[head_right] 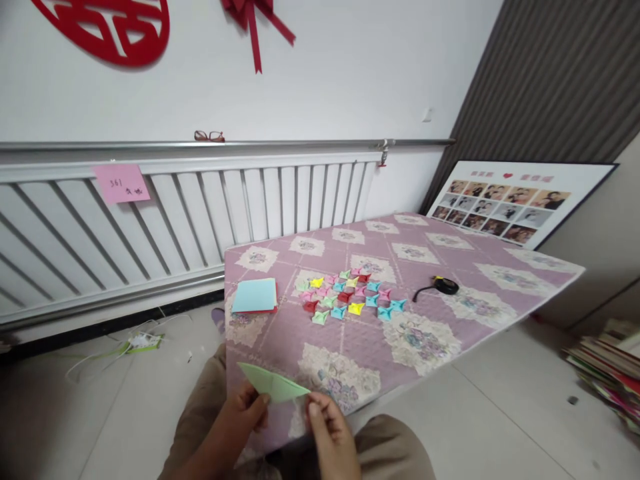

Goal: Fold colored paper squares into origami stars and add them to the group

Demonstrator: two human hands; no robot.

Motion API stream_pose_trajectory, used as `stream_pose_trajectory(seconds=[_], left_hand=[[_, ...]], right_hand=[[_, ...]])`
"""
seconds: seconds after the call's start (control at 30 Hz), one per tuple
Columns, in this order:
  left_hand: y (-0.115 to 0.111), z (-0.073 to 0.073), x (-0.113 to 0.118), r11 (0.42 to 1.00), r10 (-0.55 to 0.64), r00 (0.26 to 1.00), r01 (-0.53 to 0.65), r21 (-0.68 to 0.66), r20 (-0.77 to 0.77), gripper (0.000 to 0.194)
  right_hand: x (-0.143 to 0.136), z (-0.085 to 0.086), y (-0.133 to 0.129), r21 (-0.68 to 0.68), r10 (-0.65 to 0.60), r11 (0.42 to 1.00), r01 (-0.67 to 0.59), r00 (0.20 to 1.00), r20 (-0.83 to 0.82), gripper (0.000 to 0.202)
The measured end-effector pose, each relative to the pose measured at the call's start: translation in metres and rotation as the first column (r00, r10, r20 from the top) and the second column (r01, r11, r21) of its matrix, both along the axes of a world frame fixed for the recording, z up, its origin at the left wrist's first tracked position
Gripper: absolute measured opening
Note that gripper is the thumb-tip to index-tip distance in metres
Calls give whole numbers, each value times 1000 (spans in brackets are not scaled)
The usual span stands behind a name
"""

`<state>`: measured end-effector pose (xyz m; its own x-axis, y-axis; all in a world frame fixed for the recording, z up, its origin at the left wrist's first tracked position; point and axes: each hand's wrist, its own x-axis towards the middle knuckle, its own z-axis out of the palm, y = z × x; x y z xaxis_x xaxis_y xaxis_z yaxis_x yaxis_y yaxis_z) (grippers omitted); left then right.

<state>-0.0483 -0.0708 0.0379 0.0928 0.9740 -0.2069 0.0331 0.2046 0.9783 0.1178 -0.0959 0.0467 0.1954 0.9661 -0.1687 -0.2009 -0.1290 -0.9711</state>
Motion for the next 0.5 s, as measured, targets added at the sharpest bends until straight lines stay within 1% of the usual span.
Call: stream_pose_trajectory(seconds=[0.07, 0.13, 0.2, 0.3, 0.37, 0.5], left_hand=[[-2, 1, -11, 997, -72, 997, 72, -5, -32, 24], [-6, 6, -19, 992, -127, 989, 127, 8, -72, 17], [-9, 13, -26, 985, -163, 980, 167, 31, -111, 13], [-11, 22, -32, 975, -211, 966, 220, 43, -151, 11], [-11, 25, -34, 971, -231, 966, 237, 43, -112, 11], [-10, 24, -36, 962, -274, 958, 274, 18, 78, 13]], right_hand=[[4, 6, 5, -79, -25, 997, 20, 997, -72, 44], [3, 15, 9, -85, 32, 996, -38, 997, -74, 42], [-3, 22, 12, -74, 164, 984, -165, 986, -17, 37], [-13, 27, 12, -117, 370, 922, -368, 929, -8, 34], [-18, 27, 10, -148, 440, 885, -442, 897, -45, 34], [-23, 26, 4, -144, 464, 866, -478, 877, -120, 36]])
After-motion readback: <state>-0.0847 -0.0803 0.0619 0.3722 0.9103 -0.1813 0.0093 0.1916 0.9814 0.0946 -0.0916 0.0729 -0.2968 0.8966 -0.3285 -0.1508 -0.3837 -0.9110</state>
